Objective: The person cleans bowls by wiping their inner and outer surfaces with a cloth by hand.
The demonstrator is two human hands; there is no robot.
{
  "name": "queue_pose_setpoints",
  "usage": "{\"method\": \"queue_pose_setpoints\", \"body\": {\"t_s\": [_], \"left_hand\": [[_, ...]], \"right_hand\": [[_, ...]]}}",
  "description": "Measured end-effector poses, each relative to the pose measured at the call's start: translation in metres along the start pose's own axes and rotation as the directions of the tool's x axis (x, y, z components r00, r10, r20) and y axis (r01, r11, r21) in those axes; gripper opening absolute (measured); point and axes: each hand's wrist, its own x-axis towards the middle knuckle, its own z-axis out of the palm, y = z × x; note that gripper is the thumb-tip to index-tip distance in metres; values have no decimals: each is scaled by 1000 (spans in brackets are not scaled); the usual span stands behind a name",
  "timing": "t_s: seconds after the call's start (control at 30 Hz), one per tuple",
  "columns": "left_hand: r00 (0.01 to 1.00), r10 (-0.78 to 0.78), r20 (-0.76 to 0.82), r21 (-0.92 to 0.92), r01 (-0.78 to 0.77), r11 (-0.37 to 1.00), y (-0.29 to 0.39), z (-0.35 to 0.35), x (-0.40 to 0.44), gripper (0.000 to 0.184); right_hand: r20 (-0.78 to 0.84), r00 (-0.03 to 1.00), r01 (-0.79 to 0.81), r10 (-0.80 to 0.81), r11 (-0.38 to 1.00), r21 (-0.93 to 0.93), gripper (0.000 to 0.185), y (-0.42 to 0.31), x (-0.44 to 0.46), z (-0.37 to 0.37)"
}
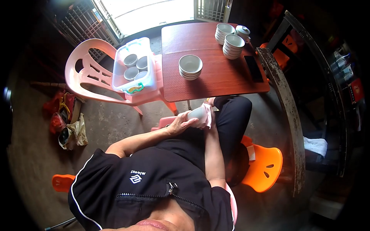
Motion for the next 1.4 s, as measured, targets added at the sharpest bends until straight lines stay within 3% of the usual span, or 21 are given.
{"method": "queue_pose_setpoints", "body": {"t_s": [0.1,0.2,0.4,0.5,0.6,0.7,0.8,0.9,1.0,1.1,1.2,1.3,1.4], "left_hand": [[997,43,-59,6,-43,999,-3,-1,1,39],[999,44,-3,-9,-44,999,-7,-5,2,39],[998,58,-40,-14,-58,998,-18,-4,4,36],[997,64,-41,-12,-64,998,-24,-4,5,34],[998,54,-42,8,-54,998,-19,-5,5,33],[997,66,-49,-13,-67,998,-18,-4,5,33],[999,29,-15,3,-29,1000,-22,-7,5,40],[999,28,-17,-39,-29,999,-19,-6,4,40],[999,34,-18,-43,-35,998,-20,-7,5,41],[999,44,-21,-43,-45,998,-24,-6,6,41],[998,60,-17,-31,-61,998,-25,-7,6,42],[999,48,-19,-41,-49,998,-26,-7,6,43],[998,55,-25,-53,-56,997,-29,-6,8,44]], "right_hand": [[-51,997,-57,63,992,111,62,-2,-2,9],[50,977,-211,205,956,203,61,0,1,-5],[129,991,-46,44,999,15,60,6,-1,-8],[119,991,-56,53,998,20,62,6,0,-9],[-23,999,41,-39,997,71,55,-3,-11,29],[60,998,14,-19,997,75,50,-2,-12,28],[-58,998,-3,6,999,46,50,-6,-14,37],[-7,998,-62,63,997,55,62,-2,-8,17],[117,990,-77,74,997,27,61,1,-6,4],[-3,1000,19,-19,999,26,60,8,-3,-2],[-17,1000,17,-16,1000,19,59,7,-6,2],[73,997,33,-33,999,-1,60,7,-4,-4],[64,998,-12,11,1000,7,62,4,-6,3]]}}
